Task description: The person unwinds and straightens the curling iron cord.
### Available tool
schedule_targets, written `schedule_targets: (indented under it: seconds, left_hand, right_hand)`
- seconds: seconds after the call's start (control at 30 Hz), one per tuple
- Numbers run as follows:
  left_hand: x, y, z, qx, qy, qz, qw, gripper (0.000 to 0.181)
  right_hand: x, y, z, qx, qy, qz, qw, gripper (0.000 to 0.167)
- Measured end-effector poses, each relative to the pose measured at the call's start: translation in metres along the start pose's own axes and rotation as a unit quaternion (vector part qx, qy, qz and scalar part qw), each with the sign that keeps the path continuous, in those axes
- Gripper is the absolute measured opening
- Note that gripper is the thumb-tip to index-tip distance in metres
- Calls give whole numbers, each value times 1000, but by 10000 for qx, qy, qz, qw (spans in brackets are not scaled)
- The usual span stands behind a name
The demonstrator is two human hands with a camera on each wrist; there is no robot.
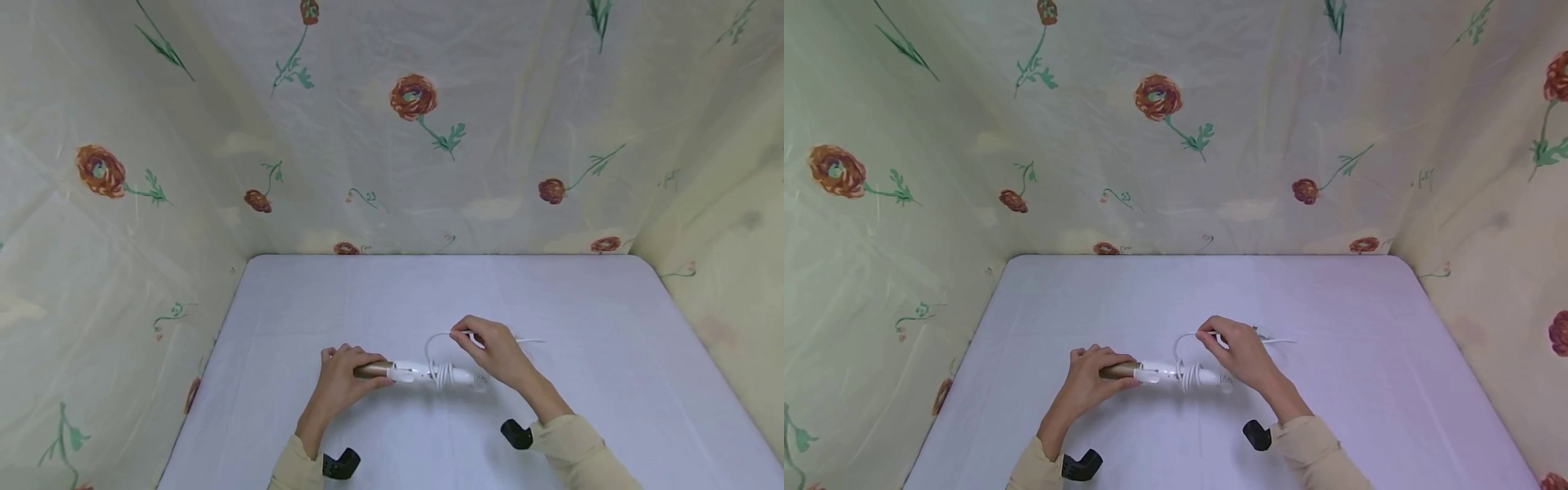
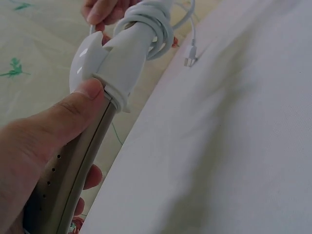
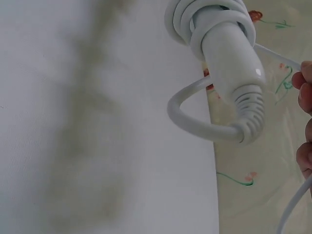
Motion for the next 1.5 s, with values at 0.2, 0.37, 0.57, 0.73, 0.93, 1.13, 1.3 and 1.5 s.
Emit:
schedule_targets:
  seconds: [0.2, 0.37, 0.57, 0.73, 0.93, 1.13, 1.3, 1.5]
  left_hand:
    - [1, -2, -3, -20, -161, -124, 9998, 40]
    - [2, -2, -5, -18, -250, -210, 9995, 42]
    - [2, -2, -7, 45, -395, -245, 9989, 41]
    - [3, -2, -7, 50, -519, -192, 9985, 40]
    - [2, -1, -7, 69, -630, -152, 9979, 38]
    - [3, 0, -8, 8, -656, -175, 9977, 38]
    - [4, 0, -8, -51, -636, -163, 9978, 39]
    - [3, 1, -10, -243, -650, -115, 9975, 40]
  right_hand:
    - [5, -1, 12, 638, 290, -171, 9974, 2]
    - [10, -4, 18, 852, 229, -246, 9958, 5]
    - [15, -7, 28, 974, 231, -301, 9945, 5]
    - [22, -14, 39, 1284, 294, -433, 9903, 7]
    - [33, -25, 48, 1580, 434, -703, 9840, 11]
    - [42, -32, 48, 1601, 658, -948, 9803, 15]
    - [49, -37, 46, 1685, 636, -1106, 9774, 14]
    - [56, -44, 44, 860, 707, -808, 9905, 12]
Point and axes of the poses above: each hand's wrist, its own y-axis towards the middle knuckle, its own x-axis out of the palm, z = x × y, the point moved 3 cm from there along y, towards the middle knuckle, and after that the axes turned 1 degree about y, right-handed, at the moved point
